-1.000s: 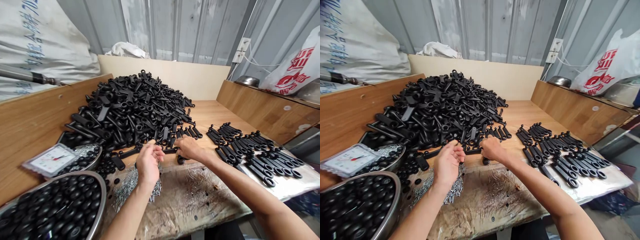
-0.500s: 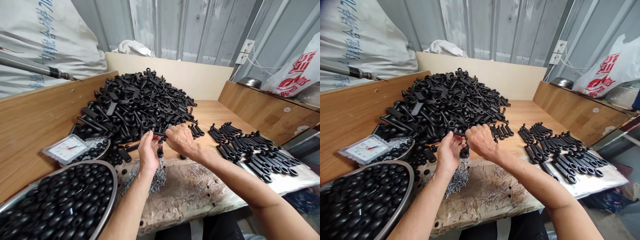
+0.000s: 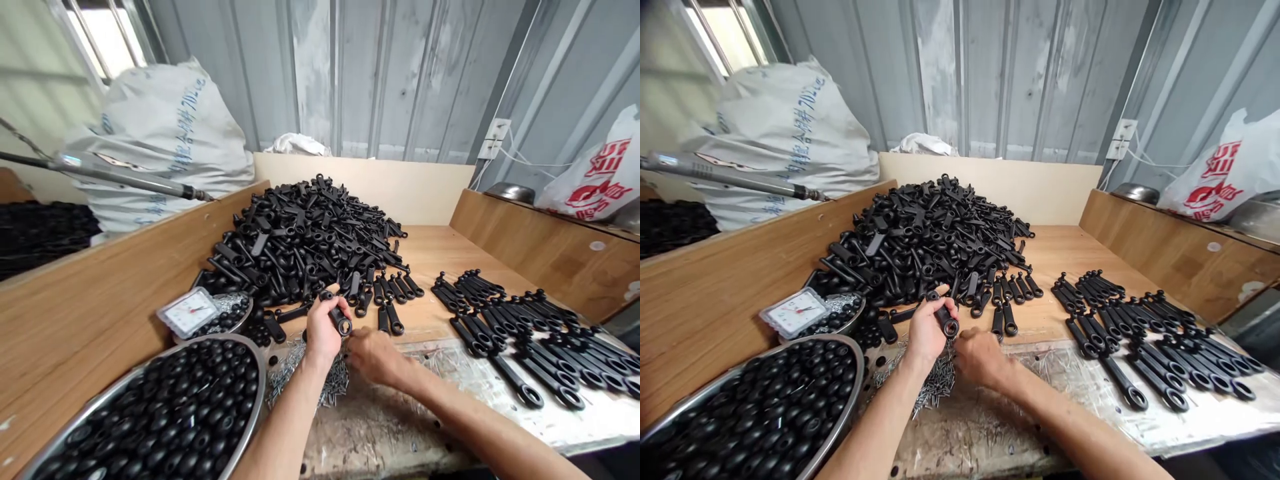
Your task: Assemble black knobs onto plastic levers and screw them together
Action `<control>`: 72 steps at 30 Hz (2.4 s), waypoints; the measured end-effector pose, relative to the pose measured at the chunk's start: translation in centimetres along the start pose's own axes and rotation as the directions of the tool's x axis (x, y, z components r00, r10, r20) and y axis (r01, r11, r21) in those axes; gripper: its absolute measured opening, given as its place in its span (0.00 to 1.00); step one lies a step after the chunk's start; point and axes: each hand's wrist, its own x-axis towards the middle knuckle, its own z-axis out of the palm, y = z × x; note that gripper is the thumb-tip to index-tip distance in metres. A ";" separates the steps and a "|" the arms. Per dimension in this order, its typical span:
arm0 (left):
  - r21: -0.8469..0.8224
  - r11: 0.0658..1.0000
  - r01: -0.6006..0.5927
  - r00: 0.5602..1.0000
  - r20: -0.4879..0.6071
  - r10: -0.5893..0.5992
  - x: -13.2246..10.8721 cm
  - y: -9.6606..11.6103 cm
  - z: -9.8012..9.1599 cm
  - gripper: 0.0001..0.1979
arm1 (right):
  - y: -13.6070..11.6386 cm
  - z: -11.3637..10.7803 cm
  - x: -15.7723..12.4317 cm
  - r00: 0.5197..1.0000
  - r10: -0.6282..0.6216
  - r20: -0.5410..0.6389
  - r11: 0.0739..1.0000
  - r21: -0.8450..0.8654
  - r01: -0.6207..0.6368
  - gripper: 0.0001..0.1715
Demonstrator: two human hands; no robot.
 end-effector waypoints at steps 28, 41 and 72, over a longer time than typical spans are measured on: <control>0.479 0.874 0.085 0.985 0.092 -0.146 -0.6 -4.0 -0.1 0.08 | 3.9 -3.1 -0.4 0.881 0.344 -0.326 0.224 0.939 0.260 0.04; 0.411 0.887 0.209 0.951 0.125 -0.282 -1.6 -4.7 0.4 0.06 | 3.3 -2.9 -0.4 0.846 0.434 -0.310 0.191 0.949 0.250 0.02; 0.005 0.924 0.383 0.924 0.023 -0.383 -1.8 -4.0 1.4 0.05 | 1.1 -4.3 -2.1 0.975 0.127 -0.180 0.991 -0.006 -0.130 0.06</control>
